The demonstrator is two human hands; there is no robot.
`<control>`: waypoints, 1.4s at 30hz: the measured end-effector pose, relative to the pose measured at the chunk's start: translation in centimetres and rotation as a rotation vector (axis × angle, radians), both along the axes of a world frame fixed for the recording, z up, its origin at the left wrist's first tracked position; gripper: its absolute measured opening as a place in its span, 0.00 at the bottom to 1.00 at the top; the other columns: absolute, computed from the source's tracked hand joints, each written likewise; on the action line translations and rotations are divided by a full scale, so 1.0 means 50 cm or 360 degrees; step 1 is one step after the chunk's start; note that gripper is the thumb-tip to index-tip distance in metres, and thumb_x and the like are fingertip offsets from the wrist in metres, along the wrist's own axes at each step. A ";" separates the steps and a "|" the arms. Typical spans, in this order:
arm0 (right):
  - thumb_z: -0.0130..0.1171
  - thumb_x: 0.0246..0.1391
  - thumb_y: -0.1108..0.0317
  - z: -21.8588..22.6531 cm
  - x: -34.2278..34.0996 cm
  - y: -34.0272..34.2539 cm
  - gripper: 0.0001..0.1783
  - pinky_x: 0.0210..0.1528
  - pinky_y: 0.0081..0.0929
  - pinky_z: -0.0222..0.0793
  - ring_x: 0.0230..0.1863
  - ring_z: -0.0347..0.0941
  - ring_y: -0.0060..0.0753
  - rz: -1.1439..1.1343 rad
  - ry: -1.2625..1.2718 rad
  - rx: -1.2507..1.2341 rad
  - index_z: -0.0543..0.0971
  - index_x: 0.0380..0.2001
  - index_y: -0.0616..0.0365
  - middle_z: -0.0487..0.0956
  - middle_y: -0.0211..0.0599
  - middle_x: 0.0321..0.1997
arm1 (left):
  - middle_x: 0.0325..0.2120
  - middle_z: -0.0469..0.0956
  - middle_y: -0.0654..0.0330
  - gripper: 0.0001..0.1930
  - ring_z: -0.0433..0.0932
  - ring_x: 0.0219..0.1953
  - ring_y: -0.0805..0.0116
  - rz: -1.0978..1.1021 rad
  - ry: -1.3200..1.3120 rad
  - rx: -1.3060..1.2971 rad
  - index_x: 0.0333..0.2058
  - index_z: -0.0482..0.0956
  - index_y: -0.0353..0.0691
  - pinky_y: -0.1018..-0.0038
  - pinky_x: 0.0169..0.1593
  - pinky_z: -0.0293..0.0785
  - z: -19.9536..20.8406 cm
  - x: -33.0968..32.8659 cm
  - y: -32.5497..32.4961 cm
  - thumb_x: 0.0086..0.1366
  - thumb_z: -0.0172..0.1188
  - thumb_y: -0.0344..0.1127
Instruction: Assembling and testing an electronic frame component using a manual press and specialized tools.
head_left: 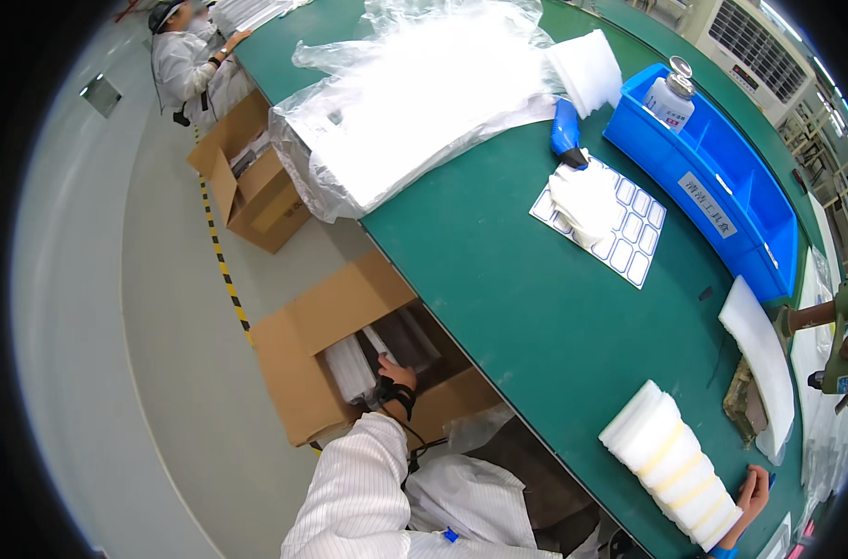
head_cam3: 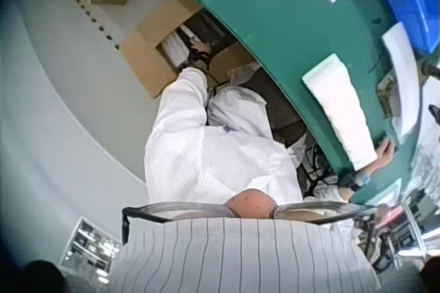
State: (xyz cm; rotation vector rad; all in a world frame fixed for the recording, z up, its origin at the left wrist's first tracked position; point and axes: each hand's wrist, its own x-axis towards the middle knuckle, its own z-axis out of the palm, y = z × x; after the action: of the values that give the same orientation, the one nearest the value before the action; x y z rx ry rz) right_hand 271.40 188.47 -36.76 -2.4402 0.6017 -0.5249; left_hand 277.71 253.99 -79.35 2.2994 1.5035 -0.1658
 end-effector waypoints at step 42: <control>0.64 0.58 0.59 0.217 0.012 0.610 0.24 0.39 0.30 0.75 0.34 0.81 0.39 0.2428 0.0250 0.0868 0.74 0.53 0.59 0.82 0.41 0.39 | 0.33 0.80 0.41 0.20 0.82 0.36 0.51 -0.0343 -0.2082 -0.1116 0.44 0.75 0.22 0.55 0.42 0.80 0.987 -0.596 0.167 0.52 0.63 0.23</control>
State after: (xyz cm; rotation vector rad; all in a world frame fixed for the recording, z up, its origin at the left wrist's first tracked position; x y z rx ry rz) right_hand 272.02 218.96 -25.93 -1.7252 -0.9509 0.4217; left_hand 247.89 262.33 -30.00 1.3855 0.3945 0.5631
